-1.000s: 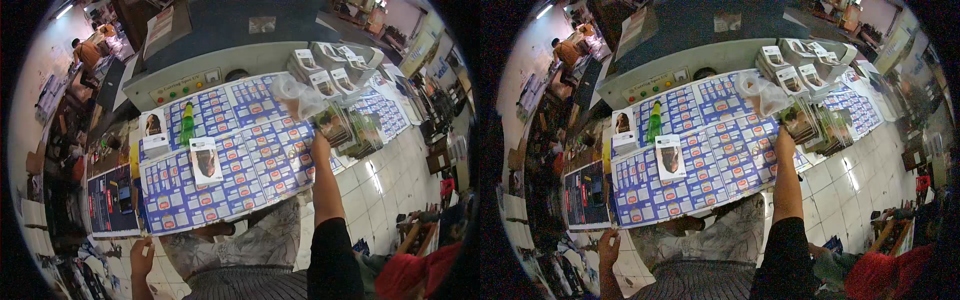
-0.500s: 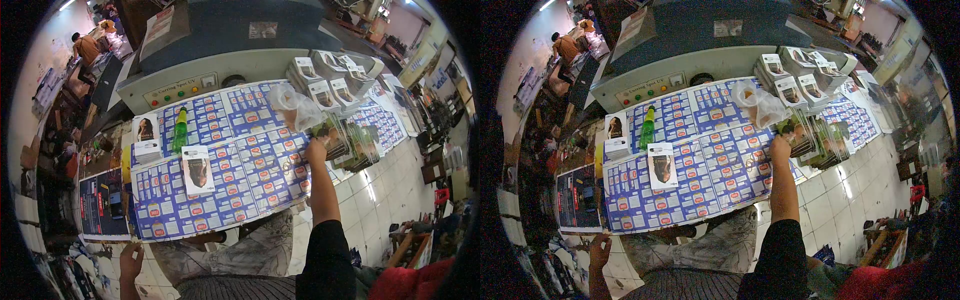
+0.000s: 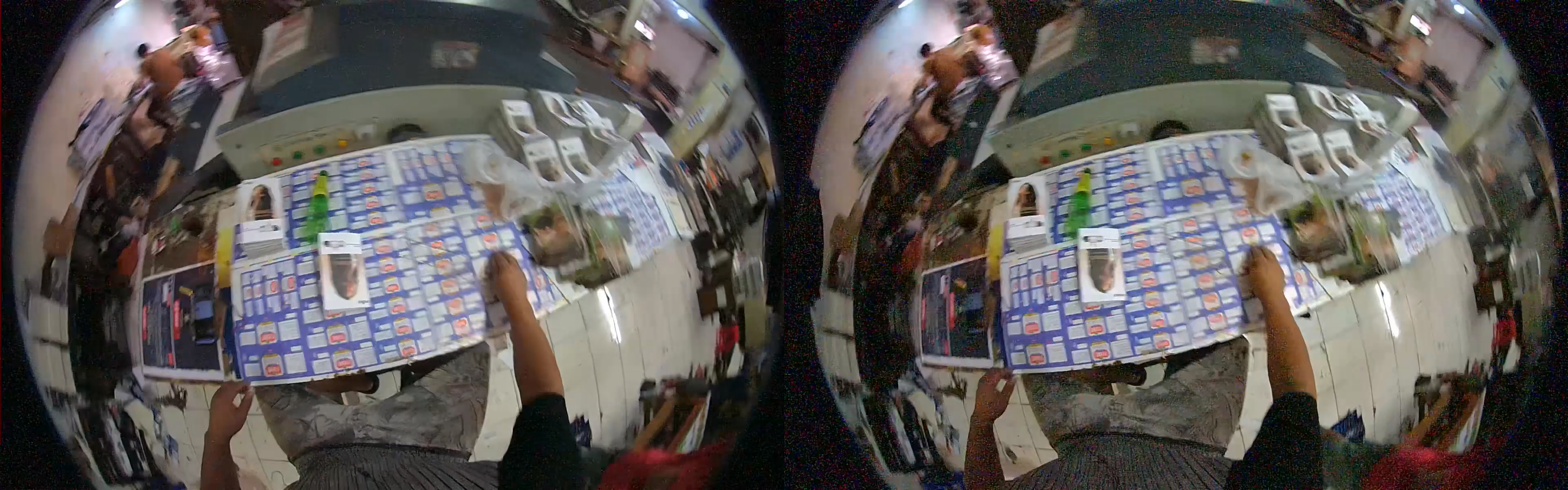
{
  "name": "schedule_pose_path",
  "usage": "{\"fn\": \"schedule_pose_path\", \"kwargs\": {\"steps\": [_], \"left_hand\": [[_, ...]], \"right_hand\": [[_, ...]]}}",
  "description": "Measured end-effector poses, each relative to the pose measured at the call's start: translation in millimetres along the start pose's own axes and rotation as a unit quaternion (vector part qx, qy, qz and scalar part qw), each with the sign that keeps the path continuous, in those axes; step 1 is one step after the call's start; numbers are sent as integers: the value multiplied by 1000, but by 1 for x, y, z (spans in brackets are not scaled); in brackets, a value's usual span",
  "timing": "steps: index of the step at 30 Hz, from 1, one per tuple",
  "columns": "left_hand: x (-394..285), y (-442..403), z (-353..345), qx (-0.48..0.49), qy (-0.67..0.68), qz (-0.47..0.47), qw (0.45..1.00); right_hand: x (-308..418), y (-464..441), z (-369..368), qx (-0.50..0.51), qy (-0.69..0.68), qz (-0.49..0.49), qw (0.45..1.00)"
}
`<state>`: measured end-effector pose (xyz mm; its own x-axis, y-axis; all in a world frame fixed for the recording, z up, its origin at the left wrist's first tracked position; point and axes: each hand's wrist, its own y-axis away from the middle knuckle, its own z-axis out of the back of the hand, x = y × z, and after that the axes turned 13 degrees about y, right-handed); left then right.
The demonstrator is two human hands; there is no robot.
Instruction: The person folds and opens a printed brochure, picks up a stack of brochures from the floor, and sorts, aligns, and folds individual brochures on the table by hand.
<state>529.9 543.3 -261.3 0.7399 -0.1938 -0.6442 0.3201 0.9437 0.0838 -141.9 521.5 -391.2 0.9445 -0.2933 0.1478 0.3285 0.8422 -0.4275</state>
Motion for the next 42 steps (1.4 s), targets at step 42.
{"fn": "schedule_pose_path", "kwargs": {"steps": [42], "left_hand": [[36,-149,-107,-57,-42,-187,980]], "right_hand": [[570,-87,-38,255,-405,228,848]]}}
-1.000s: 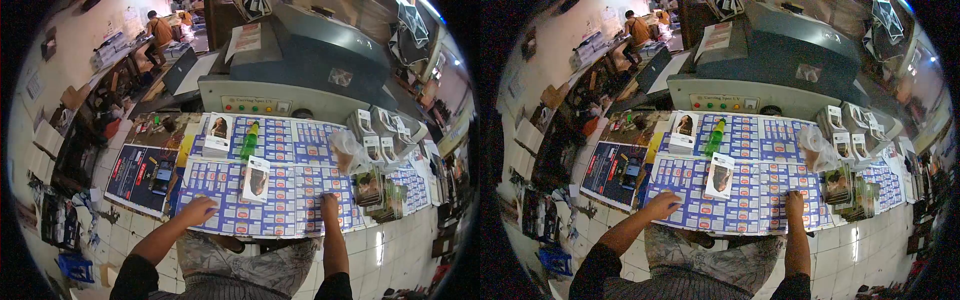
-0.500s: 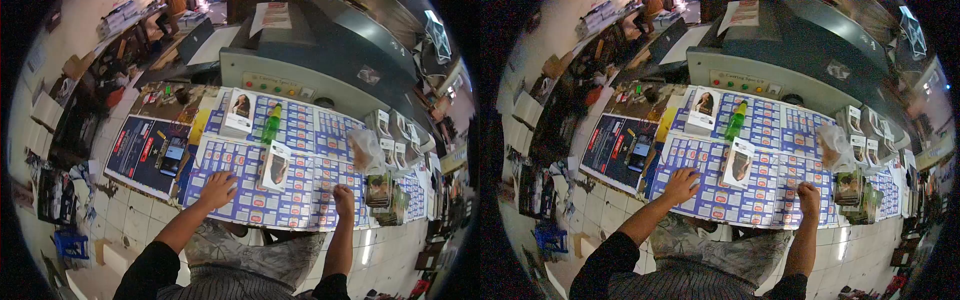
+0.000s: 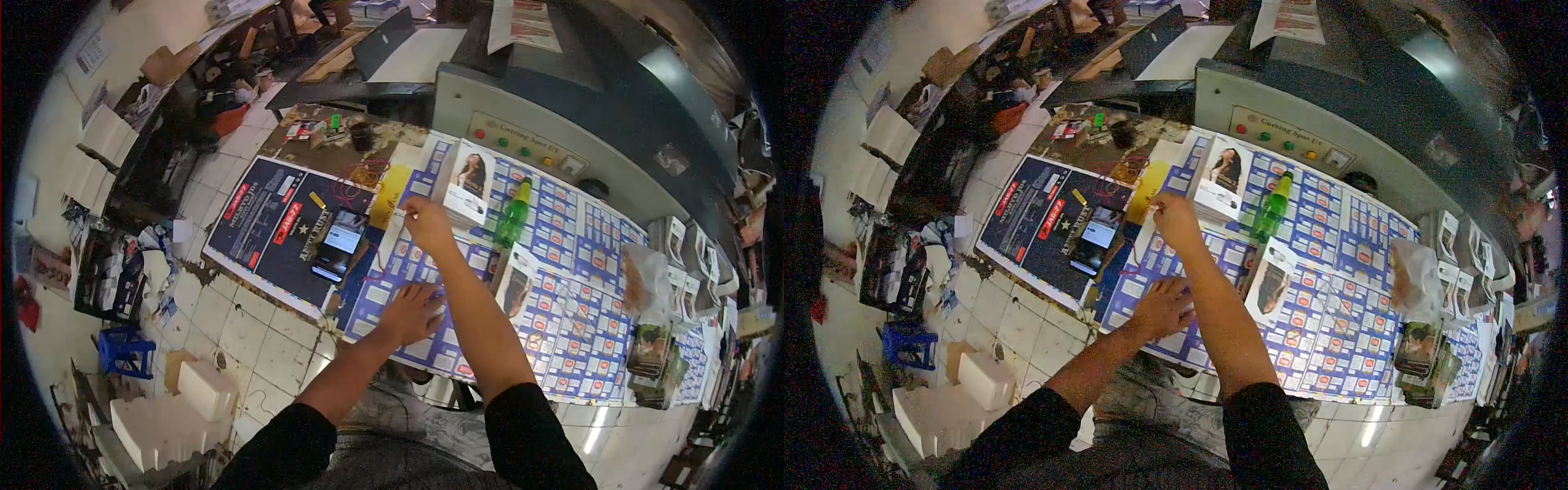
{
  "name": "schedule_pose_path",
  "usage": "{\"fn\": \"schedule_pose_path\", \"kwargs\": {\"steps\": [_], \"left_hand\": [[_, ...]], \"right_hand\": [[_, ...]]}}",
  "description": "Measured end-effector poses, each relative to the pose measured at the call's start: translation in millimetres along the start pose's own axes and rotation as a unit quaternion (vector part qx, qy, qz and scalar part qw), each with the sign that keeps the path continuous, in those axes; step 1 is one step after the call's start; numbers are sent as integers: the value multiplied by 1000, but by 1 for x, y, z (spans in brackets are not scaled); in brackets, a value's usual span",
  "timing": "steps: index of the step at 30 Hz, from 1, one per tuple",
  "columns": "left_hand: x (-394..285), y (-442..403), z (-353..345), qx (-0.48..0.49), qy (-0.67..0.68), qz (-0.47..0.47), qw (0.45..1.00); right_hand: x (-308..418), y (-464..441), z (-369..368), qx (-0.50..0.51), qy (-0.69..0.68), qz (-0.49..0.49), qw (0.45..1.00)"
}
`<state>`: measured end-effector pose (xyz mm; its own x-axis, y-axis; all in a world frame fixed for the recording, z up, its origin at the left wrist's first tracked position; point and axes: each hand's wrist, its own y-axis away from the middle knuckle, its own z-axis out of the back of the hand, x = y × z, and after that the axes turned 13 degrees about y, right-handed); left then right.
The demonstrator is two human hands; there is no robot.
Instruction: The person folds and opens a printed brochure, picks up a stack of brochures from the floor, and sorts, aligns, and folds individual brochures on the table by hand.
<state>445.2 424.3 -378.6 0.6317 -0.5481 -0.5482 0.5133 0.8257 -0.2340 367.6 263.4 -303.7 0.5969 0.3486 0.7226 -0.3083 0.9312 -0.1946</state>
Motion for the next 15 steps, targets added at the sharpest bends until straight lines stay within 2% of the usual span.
{"fn": "schedule_pose_path", "kwargs": {"steps": [1,2,4,5,7,8,9,11,12,13,15], "left_hand": [[2,0,-3,-7,7,-5,1000],[5,0,-6,-16,14,-10,1000],[5,0,-3,-17,23,-12,1000],[5,-1,-3,-20,15,-12,1000],[0,-2,1,-11,16,-22,1000],[0,-4,3,14,22,21,999],[-3,-6,3,49,32,58,997],[-8,-8,3,3,31,11,999],[-7,-7,1,7,6,16,1000],[-14,-7,5,23,-6,42,999],[-12,-9,2,23,-1,38,999]], "right_hand": [[-2,-6,-9,-30,103,82,991],[-7,-10,-13,-28,102,83,991],[-9,-12,-12,104,155,46,981],[-9,-10,-14,106,156,46,981],[-11,6,-13,-37,126,86,988],[-13,21,-2,-33,132,91,986],[-8,42,10,-33,128,56,990],[-1,96,41,-31,85,12,996],[10,128,63,-66,80,2,995],[0,161,72,-87,82,-30,992],[-25,218,94,-126,78,-107,983]]}}
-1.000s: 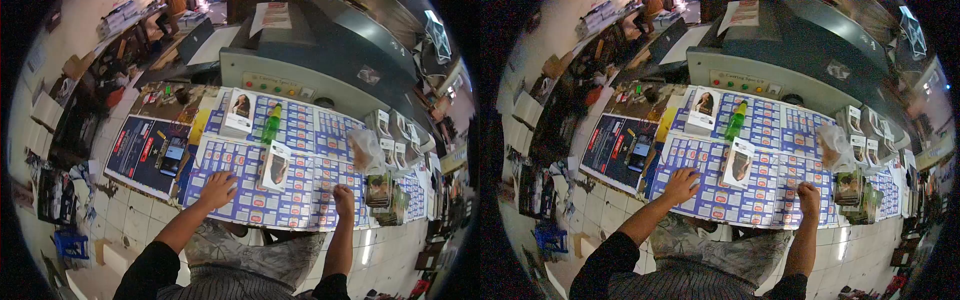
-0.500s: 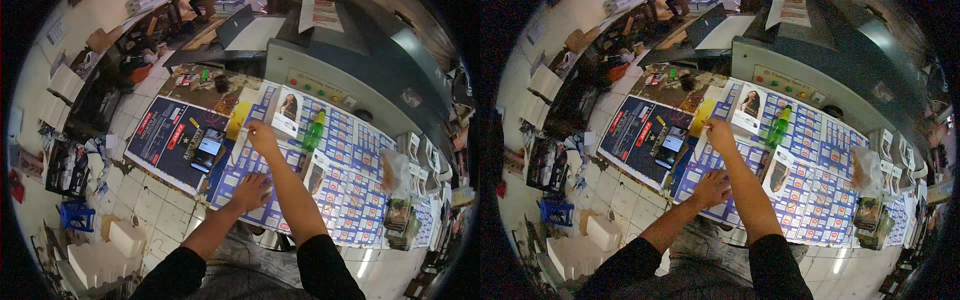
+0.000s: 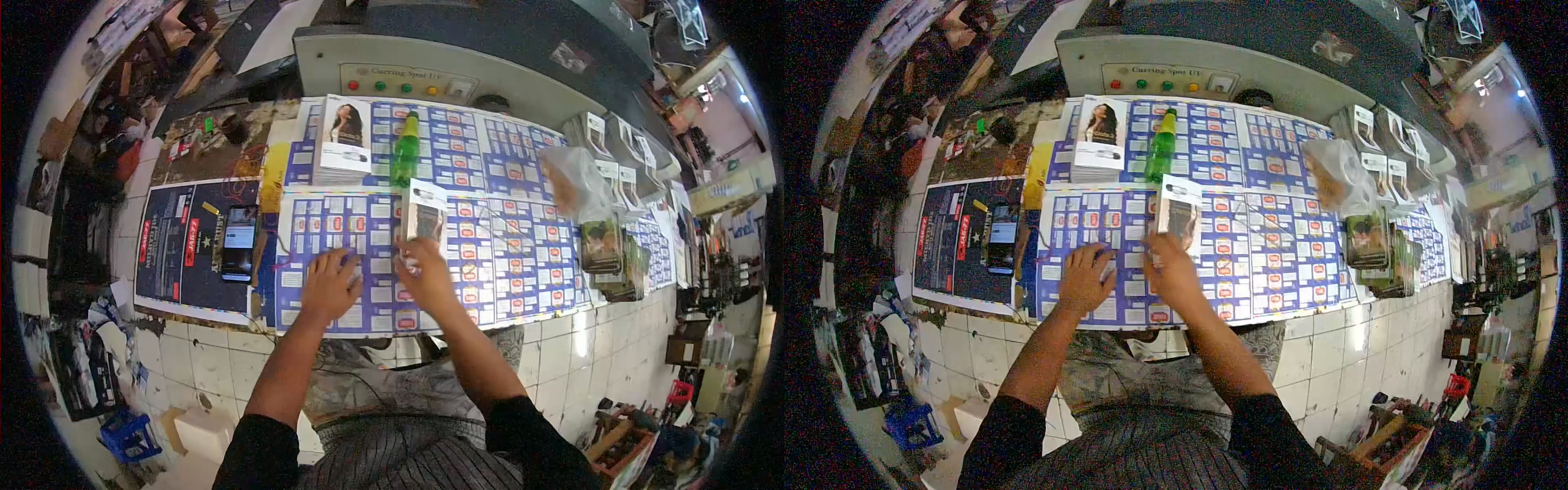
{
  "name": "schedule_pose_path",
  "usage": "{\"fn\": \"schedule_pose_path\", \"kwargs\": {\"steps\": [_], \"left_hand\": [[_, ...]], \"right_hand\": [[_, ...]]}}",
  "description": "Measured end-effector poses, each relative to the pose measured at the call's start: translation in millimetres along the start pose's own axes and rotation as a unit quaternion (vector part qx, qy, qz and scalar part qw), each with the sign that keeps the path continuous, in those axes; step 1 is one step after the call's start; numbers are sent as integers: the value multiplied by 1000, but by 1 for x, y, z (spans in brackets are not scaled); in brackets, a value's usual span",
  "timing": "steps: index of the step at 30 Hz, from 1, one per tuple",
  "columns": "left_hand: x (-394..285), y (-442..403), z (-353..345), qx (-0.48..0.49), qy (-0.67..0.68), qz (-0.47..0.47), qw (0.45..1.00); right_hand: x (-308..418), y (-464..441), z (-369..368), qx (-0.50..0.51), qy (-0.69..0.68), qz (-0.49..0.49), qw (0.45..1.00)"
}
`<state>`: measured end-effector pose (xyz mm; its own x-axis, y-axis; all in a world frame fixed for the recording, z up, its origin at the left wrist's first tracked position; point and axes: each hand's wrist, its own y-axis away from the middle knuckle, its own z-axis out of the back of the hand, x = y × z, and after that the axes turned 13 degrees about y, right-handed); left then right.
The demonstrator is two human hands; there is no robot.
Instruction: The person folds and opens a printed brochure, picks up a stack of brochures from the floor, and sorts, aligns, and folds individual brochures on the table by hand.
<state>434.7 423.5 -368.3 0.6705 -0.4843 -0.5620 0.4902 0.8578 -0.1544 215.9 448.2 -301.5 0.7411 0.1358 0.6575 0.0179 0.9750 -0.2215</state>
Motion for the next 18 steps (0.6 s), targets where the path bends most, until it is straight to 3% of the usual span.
{"fn": "schedule_pose_path", "kwargs": {"steps": [1,3,6,13,16,17,18], "left_hand": [[1,2,-1,6,-10,3,1000],[0,3,-1,2,-8,-2,1000],[-3,3,-2,-7,-12,-8,1000],[-4,4,-5,-19,-42,-24,999],[-7,4,-3,-18,-46,-25,998],[-2,3,-6,-16,-40,-22,999],[-3,1,-6,-23,-28,-12,999]], "right_hand": [[-21,21,12,-15,-1,-56,998],[-72,55,29,-80,142,-116,980],[-107,78,37,-61,218,-125,966],[-119,65,28,-23,229,-148,962],[-107,60,34,-111,201,-164,959],[-97,62,41,-95,212,-206,950],[-109,65,38,-82,226,-175,955]]}}
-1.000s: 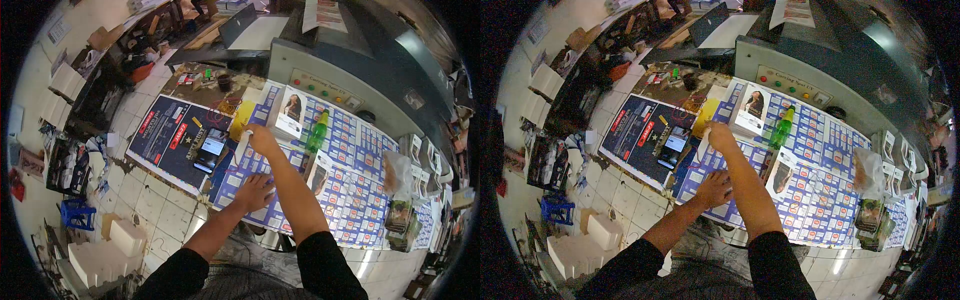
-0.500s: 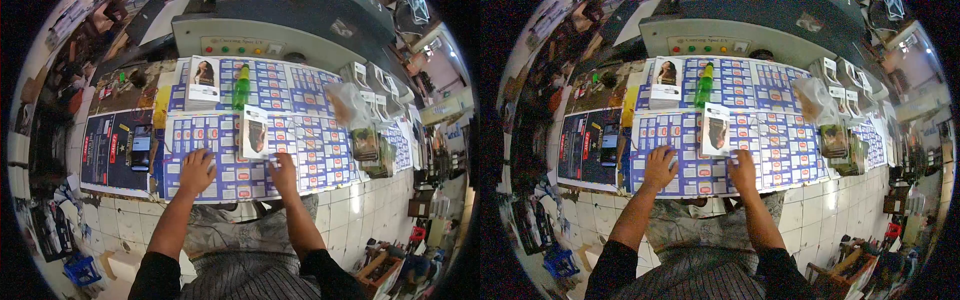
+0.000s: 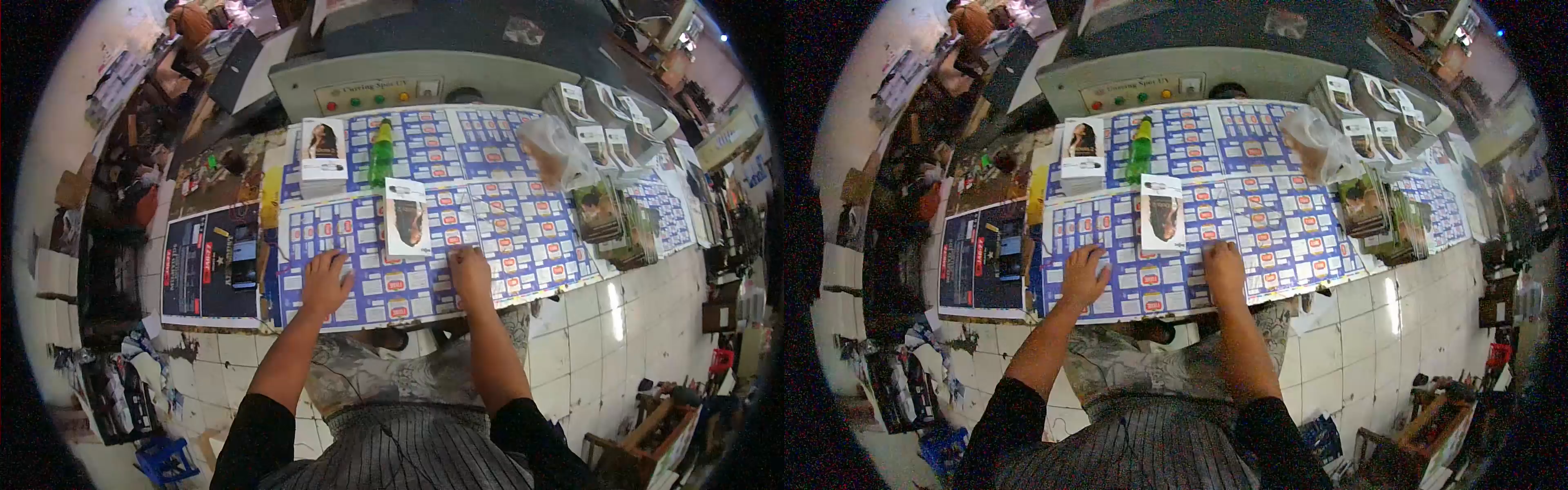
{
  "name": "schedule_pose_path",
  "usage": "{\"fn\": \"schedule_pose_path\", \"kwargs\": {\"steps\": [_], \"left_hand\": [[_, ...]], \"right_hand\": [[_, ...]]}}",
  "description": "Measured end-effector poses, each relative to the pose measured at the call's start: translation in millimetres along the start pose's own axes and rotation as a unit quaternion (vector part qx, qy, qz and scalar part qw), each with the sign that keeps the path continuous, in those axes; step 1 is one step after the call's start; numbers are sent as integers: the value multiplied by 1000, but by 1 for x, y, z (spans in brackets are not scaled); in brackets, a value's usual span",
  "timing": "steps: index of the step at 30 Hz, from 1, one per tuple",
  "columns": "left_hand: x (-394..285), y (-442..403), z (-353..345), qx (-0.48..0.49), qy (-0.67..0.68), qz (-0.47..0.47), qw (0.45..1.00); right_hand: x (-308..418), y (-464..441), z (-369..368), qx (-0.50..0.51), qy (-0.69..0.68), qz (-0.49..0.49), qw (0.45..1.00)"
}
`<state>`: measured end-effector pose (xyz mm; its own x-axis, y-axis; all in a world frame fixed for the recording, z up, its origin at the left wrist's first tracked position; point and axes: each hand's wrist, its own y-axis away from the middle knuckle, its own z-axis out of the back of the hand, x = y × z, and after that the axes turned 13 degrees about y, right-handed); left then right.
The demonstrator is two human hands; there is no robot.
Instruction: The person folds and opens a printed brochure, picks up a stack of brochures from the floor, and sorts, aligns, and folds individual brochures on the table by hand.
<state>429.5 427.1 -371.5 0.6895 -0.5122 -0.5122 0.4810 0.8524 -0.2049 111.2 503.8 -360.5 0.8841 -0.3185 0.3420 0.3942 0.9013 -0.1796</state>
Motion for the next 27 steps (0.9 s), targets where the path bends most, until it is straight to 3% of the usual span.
{"fn": "schedule_pose_path", "kwargs": {"steps": [3,5,7,8,10,11,15,18,19,25,27], "left_hand": [[-14,-35,-17,-52,108,38,992],[-58,-64,-27,-52,266,160,949],[-71,-91,-58,-14,320,248,914],[-83,-99,-64,-19,321,243,915],[-102,-108,-71,-46,175,238,954],[-105,-112,-71,7,202,259,945],[-119,-126,-82,38,108,301,947],[-123,-134,-74,90,180,336,920],[-126,-135,-77,80,175,332,923],[-110,-124,-91,83,171,270,944],[-109,-114,-94,1,140,213,967]], "right_hand": [[-17,-1,-11,13,26,32,999],[-19,-1,-13,30,45,28,998],[-19,-6,-14,50,82,28,995],[-18,-10,-15,43,83,31,995],[-20,-8,-17,44,94,21,994],[-23,-5,-18,41,94,26,994],[-26,13,-15,-60,-6,87,994],[-25,13,-18,-88,-32,69,993],[-23,13,-17,-115,-65,67,989],[-30,11,-20,-26,-72,13,997],[-24,10,-14,-113,-74,49,990]]}}
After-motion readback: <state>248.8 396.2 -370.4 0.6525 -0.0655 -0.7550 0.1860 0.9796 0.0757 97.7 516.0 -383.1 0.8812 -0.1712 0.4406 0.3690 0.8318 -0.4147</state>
